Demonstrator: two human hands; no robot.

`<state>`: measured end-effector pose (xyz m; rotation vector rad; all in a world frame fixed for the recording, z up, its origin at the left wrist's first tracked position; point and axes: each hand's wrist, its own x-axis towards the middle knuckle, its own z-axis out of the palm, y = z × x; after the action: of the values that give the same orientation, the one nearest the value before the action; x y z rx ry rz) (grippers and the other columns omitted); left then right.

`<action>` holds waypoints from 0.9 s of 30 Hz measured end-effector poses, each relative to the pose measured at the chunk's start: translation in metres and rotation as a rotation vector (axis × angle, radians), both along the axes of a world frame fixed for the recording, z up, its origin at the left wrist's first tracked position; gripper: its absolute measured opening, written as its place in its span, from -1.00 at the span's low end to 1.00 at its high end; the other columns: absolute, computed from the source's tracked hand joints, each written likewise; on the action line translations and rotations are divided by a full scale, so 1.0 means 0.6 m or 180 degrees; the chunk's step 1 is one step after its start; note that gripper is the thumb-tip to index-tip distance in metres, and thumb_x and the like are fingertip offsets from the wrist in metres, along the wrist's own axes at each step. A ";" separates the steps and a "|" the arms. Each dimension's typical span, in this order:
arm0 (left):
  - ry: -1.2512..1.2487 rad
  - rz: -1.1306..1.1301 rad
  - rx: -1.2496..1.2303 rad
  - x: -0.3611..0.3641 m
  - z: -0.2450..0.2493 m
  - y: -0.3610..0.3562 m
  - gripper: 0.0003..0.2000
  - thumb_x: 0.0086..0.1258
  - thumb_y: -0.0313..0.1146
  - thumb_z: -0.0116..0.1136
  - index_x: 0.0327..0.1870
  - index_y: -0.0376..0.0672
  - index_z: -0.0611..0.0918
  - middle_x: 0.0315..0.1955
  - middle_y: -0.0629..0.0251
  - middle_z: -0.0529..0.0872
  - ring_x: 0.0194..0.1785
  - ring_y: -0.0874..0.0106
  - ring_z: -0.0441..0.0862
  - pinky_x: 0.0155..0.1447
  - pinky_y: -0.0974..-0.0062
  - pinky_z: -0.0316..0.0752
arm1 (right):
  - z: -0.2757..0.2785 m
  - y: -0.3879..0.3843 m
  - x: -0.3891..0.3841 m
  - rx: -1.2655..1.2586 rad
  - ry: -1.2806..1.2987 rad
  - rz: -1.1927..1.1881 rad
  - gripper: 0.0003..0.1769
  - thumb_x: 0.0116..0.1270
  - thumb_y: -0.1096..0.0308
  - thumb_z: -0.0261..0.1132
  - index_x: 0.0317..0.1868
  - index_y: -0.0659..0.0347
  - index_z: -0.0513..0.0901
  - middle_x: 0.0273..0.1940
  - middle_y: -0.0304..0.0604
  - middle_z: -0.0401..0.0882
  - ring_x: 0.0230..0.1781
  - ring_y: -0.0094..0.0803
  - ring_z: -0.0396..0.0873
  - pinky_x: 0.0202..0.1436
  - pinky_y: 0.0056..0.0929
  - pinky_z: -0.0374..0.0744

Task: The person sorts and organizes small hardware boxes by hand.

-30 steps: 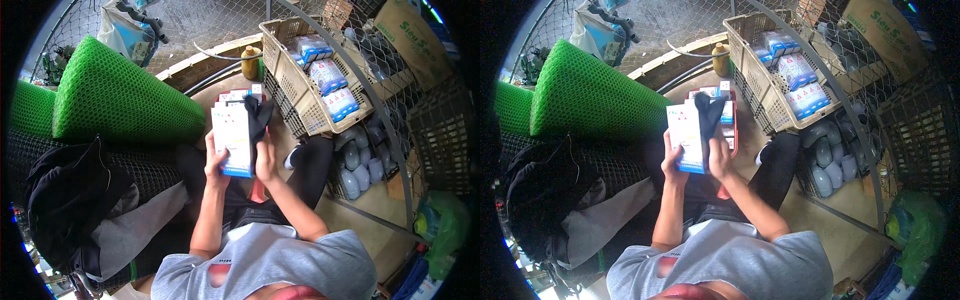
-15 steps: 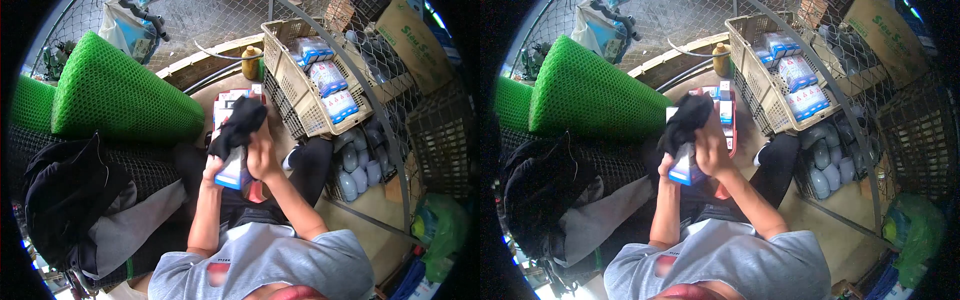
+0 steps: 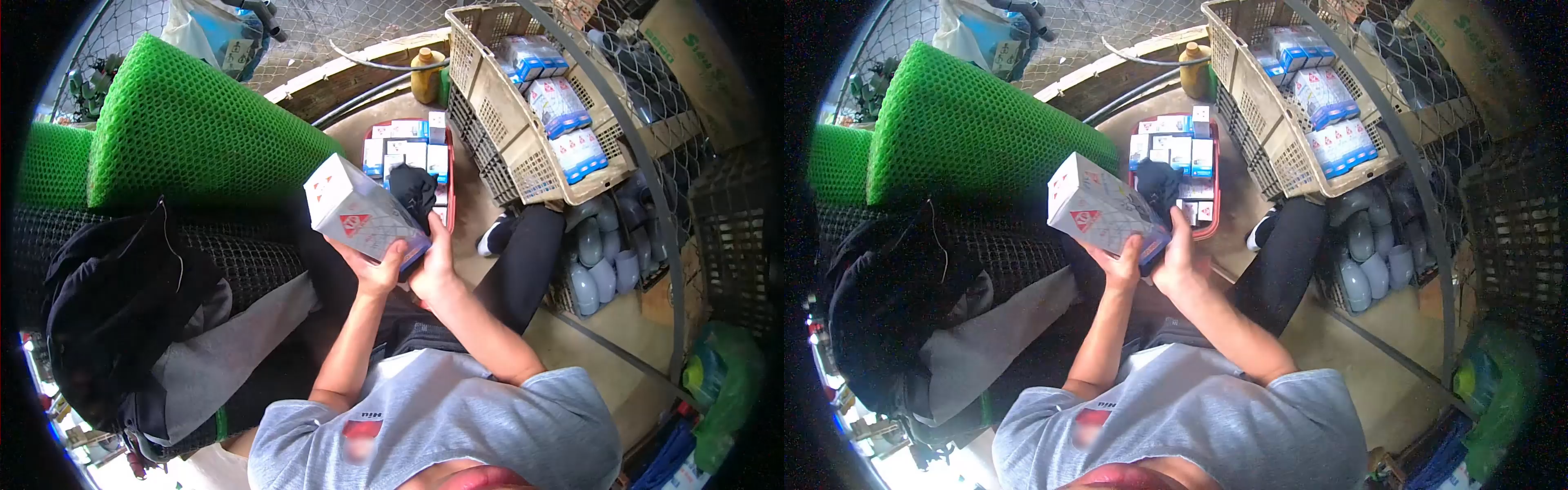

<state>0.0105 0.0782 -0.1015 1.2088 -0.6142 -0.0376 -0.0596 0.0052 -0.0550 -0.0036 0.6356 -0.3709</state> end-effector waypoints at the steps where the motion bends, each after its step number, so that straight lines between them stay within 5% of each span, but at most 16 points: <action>1: -0.0001 -0.0027 0.0027 0.012 -0.001 -0.003 0.24 0.09 -0.27 0.61 0.67 -0.15 -0.16 0.52 -0.05 0.18 0.54 0.09 0.26 0.55 -0.02 0.28 | -0.004 0.005 0.003 0.0027 -0.0001 -0.0027 -0.38 0.69 -0.06 -0.04 0.43 0.30 0.44 0.36 0.03 0.55 0.30 -0.14 0.58 0.42 -0.12 0.53; 4: -0.1143 0.0225 0.0744 0.051 -0.001 0.004 0.34 -0.06 -0.48 0.63 0.67 -0.15 -0.22 0.49 -0.06 0.21 0.49 0.08 0.35 0.51 0.03 0.36 | -0.010 0.014 -0.002 -0.0201 -0.0047 -0.0254 -0.48 0.73 0.06 -0.06 0.37 0.28 0.50 0.27 -0.01 0.64 0.27 -0.21 0.61 0.40 -0.17 0.56; 8: -0.0223 -0.0385 0.0490 0.086 0.013 -0.023 0.29 0.01 -0.60 0.55 0.68 -0.09 -0.22 0.49 -0.03 0.23 0.48 0.11 0.39 0.54 0.09 0.38 | -0.087 0.027 -0.023 -0.0220 0.0365 -0.0033 -0.63 0.71 0.16 0.06 0.25 0.24 0.59 0.12 -0.13 0.72 0.06 -0.41 0.71 0.16 -0.32 0.70; 9: -0.0109 -0.0523 0.0667 0.103 0.014 -0.035 0.30 -0.02 -0.55 0.58 0.68 -0.12 -0.20 0.49 -0.03 0.24 0.50 0.12 0.36 0.56 0.09 0.33 | -0.133 0.031 -0.032 -0.0388 0.0248 0.0067 -0.59 0.72 0.15 0.04 0.25 0.28 0.61 0.07 -0.05 0.75 -0.01 -0.30 0.76 0.12 -0.26 0.74; 11: -0.1168 -0.0421 0.1705 0.159 -0.041 -0.040 0.24 -0.05 -0.47 0.56 0.68 -0.20 -0.08 0.48 -0.05 0.27 0.54 0.11 0.31 0.59 0.13 0.26 | -0.098 0.011 -0.057 -0.0297 -0.0102 0.0350 -0.57 0.71 0.15 0.03 0.25 0.33 0.61 0.07 0.03 0.76 -0.02 -0.16 0.79 0.14 -0.21 0.76; 14: -0.0753 -0.1557 0.2003 0.211 -0.182 -0.050 0.13 -0.10 -0.39 0.45 0.63 -0.31 0.08 0.41 -0.13 0.35 0.53 0.05 0.32 0.61 0.20 0.21 | -0.163 -0.026 -0.111 -0.0341 0.0149 0.0700 -0.52 0.68 0.12 0.02 0.25 0.36 0.59 0.06 0.09 0.76 -0.02 -0.05 0.79 0.14 -0.10 0.77; 17: -0.1248 -0.2312 0.3496 0.225 -0.294 -0.058 0.16 -0.11 -0.41 0.56 0.67 0.11 0.16 0.28 0.03 0.50 0.41 -0.05 0.44 0.46 0.02 0.37 | -0.181 -0.065 -0.144 -0.0208 0.0563 0.0362 -0.53 0.66 0.11 0.00 0.17 0.36 0.61 0.05 0.10 0.75 -0.02 -0.03 0.78 0.15 0.06 0.78; 20: -0.2548 -0.2489 0.4159 0.208 -0.336 -0.076 0.15 -0.04 -0.46 0.53 0.67 0.40 0.16 0.22 0.19 0.54 0.36 0.10 0.50 0.37 -0.04 0.40 | -0.180 -0.097 -0.170 -0.0400 0.1010 0.0143 -0.52 0.68 0.13 -0.04 0.17 0.39 0.60 0.05 0.10 0.75 0.00 -0.04 0.77 0.14 0.06 0.79; 24: -0.3273 -0.2403 0.4488 0.221 -0.416 -0.082 0.05 0.03 -0.34 0.53 0.65 0.39 0.26 0.41 0.16 0.47 0.47 0.11 0.43 0.40 -0.06 0.39 | -0.182 -0.119 -0.177 -0.0606 0.1320 -0.0020 -0.59 0.68 0.18 0.02 0.15 0.36 0.61 0.03 0.06 0.75 -0.03 -0.10 0.78 0.13 -0.06 0.78; 27: -0.2581 -0.2278 0.5378 0.207 -0.401 -0.086 -0.06 0.04 -0.21 0.56 0.58 0.34 0.42 0.49 0.13 0.42 0.53 0.11 0.37 0.47 -0.09 0.35 | -0.181 -0.125 -0.180 -0.0856 0.1377 0.0062 -0.68 0.65 0.23 0.12 0.14 0.29 0.62 0.03 -0.04 0.75 -0.02 -0.23 0.77 0.12 -0.26 0.72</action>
<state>0.1350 0.0265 -0.3423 2.5648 -1.9017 -0.8438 -0.1675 -0.0695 -0.1634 -0.3544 1.0075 -0.4387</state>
